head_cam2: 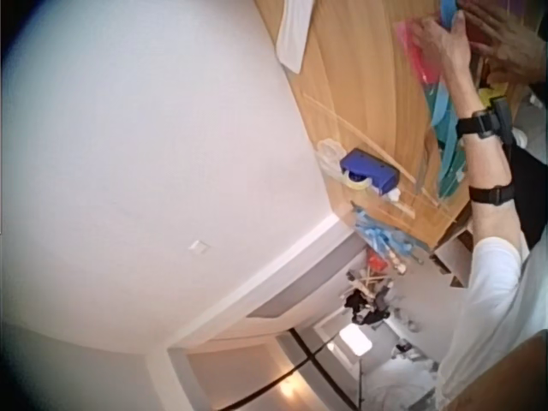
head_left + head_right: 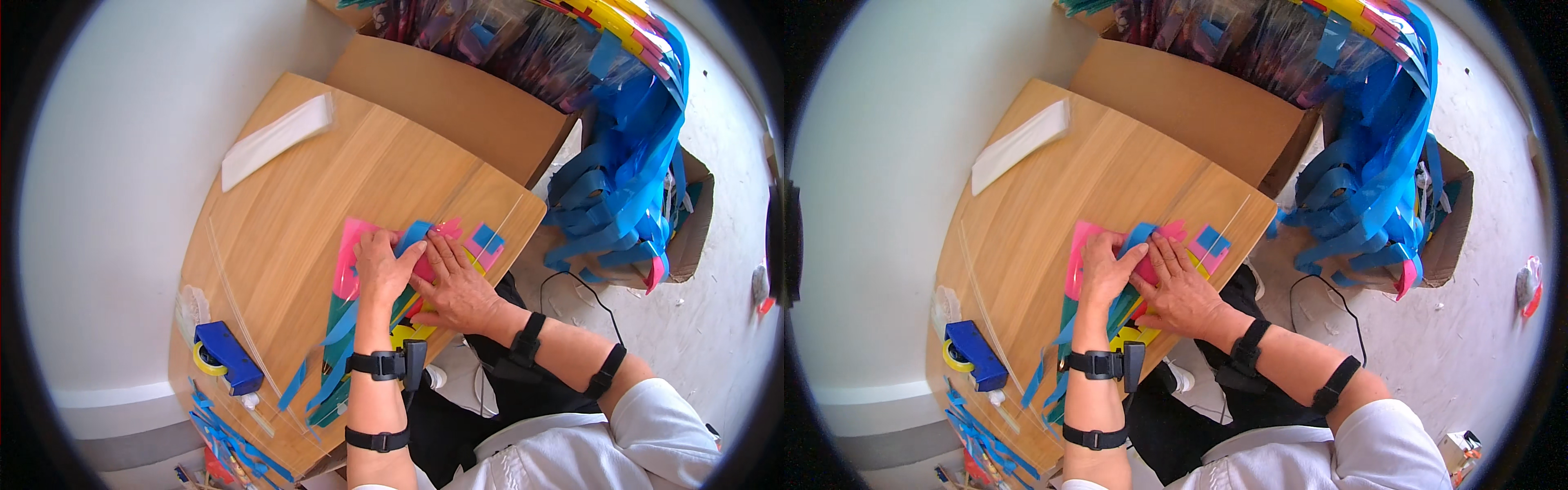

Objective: Assembling and packaging colorful plastic kites at a workbench.

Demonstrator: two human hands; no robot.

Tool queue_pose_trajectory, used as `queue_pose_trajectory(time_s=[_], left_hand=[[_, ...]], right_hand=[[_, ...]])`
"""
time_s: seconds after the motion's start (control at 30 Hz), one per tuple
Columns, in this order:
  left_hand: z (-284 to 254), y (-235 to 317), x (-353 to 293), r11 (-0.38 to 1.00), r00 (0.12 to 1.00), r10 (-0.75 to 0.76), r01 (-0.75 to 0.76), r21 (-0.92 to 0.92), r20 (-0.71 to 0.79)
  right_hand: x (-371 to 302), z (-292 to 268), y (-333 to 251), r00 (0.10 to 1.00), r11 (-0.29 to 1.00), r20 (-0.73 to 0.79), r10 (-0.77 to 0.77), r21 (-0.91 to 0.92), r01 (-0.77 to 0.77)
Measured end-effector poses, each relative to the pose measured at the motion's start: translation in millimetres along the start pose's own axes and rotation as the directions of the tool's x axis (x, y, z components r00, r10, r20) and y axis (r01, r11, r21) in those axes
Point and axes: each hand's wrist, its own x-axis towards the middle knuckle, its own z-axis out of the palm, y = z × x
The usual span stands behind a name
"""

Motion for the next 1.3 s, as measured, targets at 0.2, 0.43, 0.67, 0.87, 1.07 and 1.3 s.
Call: queue_pose_trajectory(time_s=[0.2, 0.43, 0.67, 0.87, 1.07, 1.3], left_hand=[[0, -17, -12, 0.984, 0.995, -0.051, 0.065, -0.165, 0.088], [3, -34, -14, 0.985, 0.986, -0.001, 0.030, -0.172, 0.165], [-26, -20, -22, 0.884, 0.885, -0.205, 0.351, -0.309, 0.418], [-75, -115, -105, 0.730, 0.873, -0.272, 0.461, -0.505, 0.405], [-90, -162, -177, 0.793, 0.915, -0.388, 0.394, -0.464, 0.114], [-82, -164, -191, 0.835, 0.928, -0.372, 0.343, -0.430, 0.017]], right_hand=[[1, -6, -2, 0.999, 0.997, 0.034, 0.036, 0.069, -0.038], [2, -8, 0, 0.992, 0.982, -0.092, 0.084, 0.175, -0.066], [8, 8, -5, 0.991, 0.987, 0.020, 0.133, -0.098, -0.131], [9, 10, -12, 0.985, 0.975, 0.009, 0.170, -0.144, -0.167], [11, 9, -13, 0.983, 0.961, 0.039, 0.180, -0.218, -0.167], [10, 19, -12, 0.987, 0.953, 0.034, 0.155, -0.268, -0.140]])
